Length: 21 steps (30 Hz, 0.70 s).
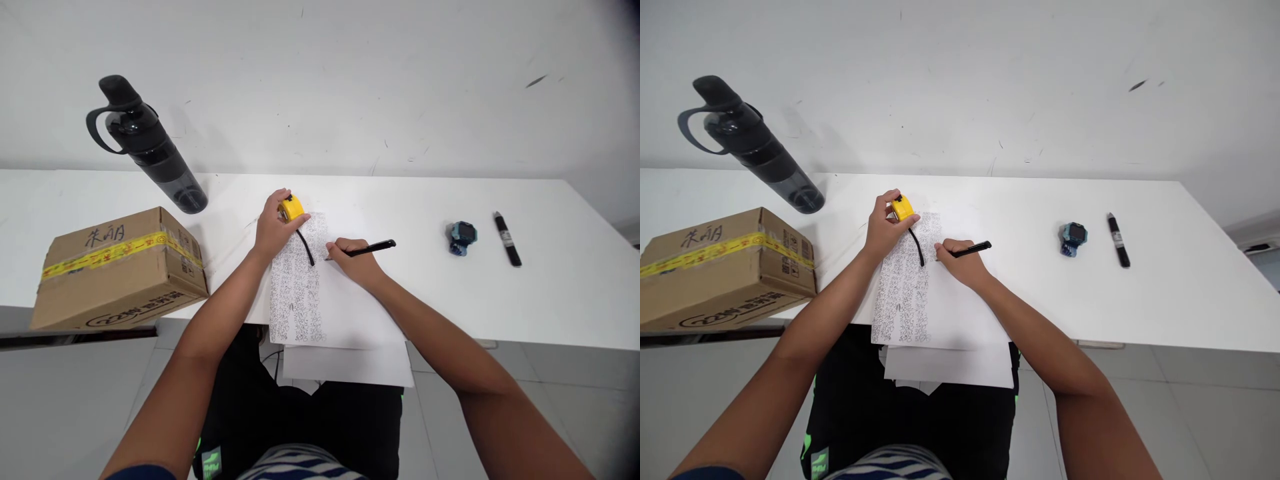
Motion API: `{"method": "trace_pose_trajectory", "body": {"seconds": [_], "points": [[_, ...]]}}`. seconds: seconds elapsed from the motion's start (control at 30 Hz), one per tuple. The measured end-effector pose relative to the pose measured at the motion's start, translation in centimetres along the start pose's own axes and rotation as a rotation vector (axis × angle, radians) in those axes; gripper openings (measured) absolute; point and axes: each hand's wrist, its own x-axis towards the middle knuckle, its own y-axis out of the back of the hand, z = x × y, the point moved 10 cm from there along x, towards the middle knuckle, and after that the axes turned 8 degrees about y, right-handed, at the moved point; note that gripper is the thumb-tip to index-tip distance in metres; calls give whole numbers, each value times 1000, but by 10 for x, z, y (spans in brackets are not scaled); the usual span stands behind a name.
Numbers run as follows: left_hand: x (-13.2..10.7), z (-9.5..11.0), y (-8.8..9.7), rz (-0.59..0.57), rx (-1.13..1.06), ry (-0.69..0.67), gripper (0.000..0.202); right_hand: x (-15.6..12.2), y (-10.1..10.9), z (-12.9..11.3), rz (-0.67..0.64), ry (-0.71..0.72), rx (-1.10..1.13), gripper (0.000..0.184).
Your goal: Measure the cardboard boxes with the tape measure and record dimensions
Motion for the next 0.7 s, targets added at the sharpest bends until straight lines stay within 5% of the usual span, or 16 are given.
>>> {"method": "trace_pose_trajectory", "body": {"seconds": [0.7], "points": [[-1, 11, -4, -47, 80, -80, 54, -1, 8, 0, 67, -14, -45, 46]]}}
